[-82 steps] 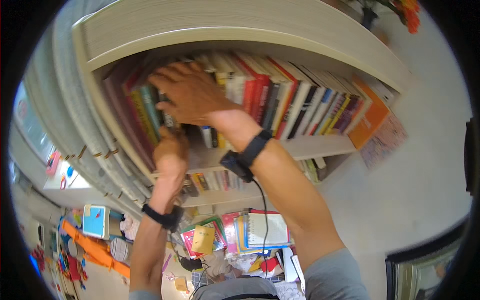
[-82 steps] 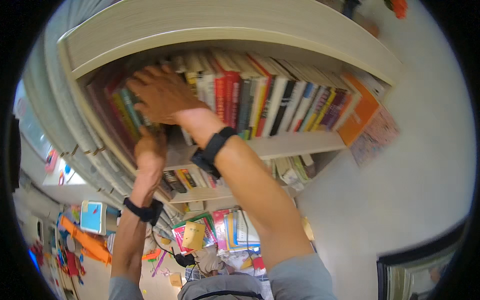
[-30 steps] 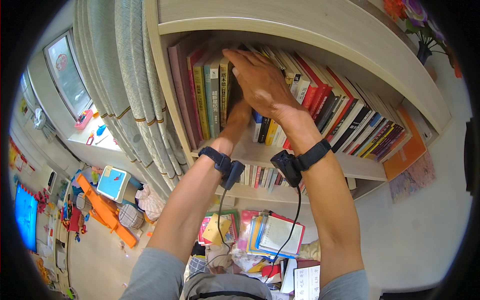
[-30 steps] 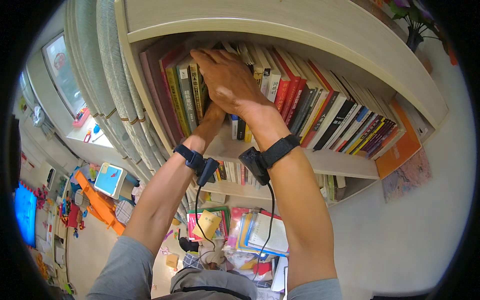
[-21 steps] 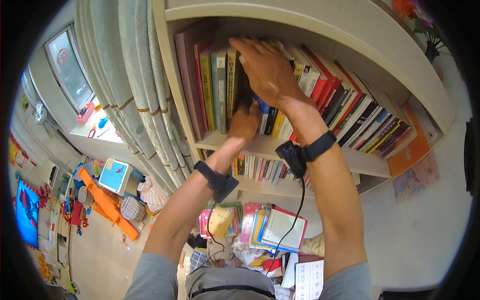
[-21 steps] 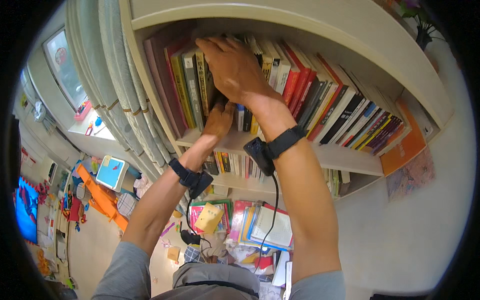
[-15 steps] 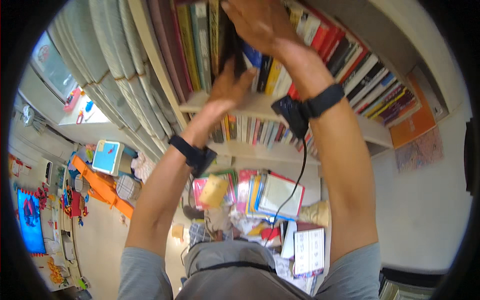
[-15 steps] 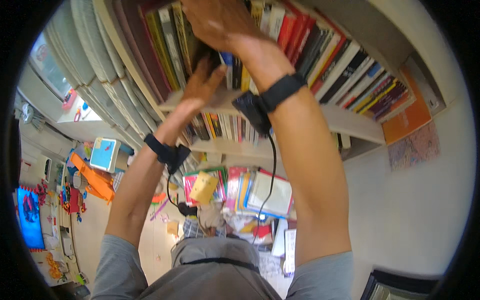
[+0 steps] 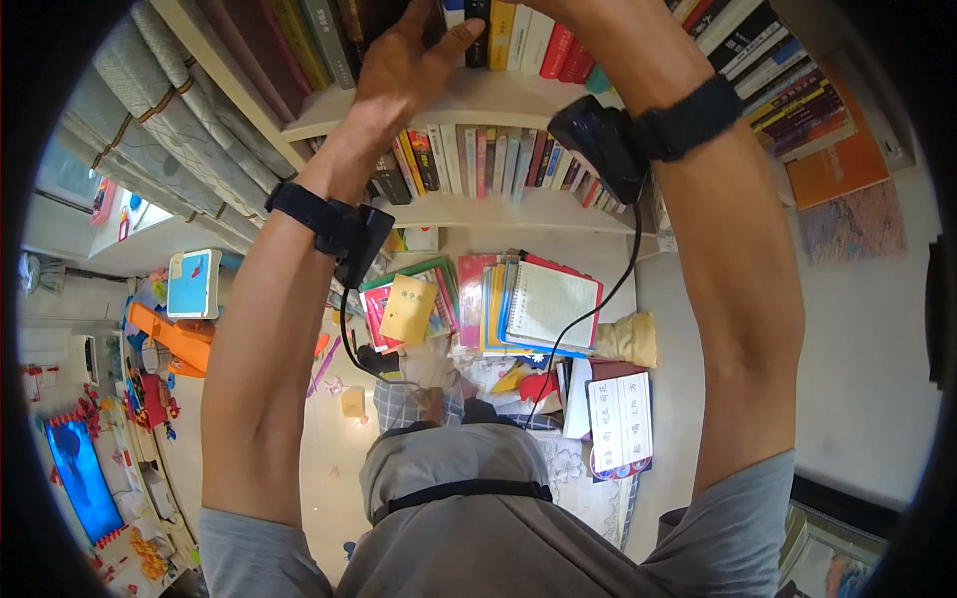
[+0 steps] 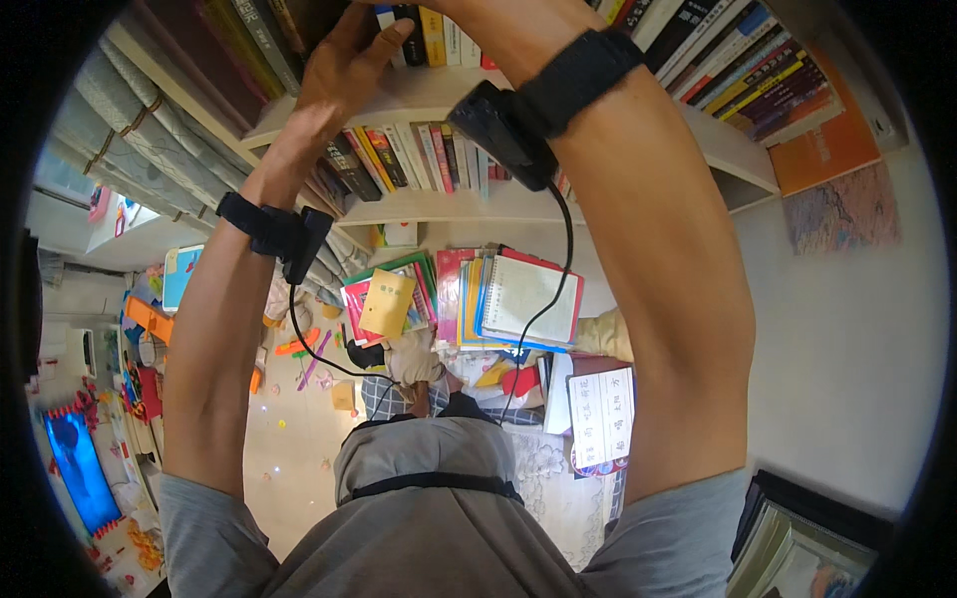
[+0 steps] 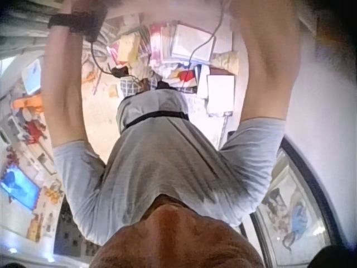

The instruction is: Organizing books and folders on a bookshelf.

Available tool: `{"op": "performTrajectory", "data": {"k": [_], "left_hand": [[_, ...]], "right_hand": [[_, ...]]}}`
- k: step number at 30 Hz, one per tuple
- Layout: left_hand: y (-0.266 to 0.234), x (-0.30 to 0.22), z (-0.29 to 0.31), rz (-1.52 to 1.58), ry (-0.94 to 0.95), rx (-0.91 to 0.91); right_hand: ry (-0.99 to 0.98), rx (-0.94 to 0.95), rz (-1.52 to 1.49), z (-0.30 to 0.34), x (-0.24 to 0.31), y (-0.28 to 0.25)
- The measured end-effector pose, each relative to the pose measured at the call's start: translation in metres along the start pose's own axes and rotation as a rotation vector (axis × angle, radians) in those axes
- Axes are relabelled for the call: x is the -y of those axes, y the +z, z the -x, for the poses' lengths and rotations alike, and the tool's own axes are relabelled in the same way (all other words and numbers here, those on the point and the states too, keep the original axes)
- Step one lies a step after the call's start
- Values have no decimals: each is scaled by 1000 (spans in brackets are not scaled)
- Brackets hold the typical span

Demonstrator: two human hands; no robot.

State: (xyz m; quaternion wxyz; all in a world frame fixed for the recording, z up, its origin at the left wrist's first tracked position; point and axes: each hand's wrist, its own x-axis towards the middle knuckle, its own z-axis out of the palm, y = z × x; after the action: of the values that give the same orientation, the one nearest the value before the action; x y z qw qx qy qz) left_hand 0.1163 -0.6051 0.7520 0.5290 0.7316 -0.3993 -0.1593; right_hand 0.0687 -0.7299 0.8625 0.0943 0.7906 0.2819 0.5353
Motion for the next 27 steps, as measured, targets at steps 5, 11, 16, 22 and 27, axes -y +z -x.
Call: {"op": "performTrajectory", "data": {"k": [5,11,16,22,27], "left_hand": [[0,25,-10,149,255,0],[1,30,0,476,472,41],[5,13,-3,103,248,-60],[7,12,2,101,359,-32],[5,12,-4,-197,340,-131]], "right_hand": [[107,70,-47,60,27,-20],[609,106,-219,158,150,-73],[1496,235,-264,288,279,-103],[2244,93,-398,443,405,-101],[2732,-177,-527,485,437,-74]]}}
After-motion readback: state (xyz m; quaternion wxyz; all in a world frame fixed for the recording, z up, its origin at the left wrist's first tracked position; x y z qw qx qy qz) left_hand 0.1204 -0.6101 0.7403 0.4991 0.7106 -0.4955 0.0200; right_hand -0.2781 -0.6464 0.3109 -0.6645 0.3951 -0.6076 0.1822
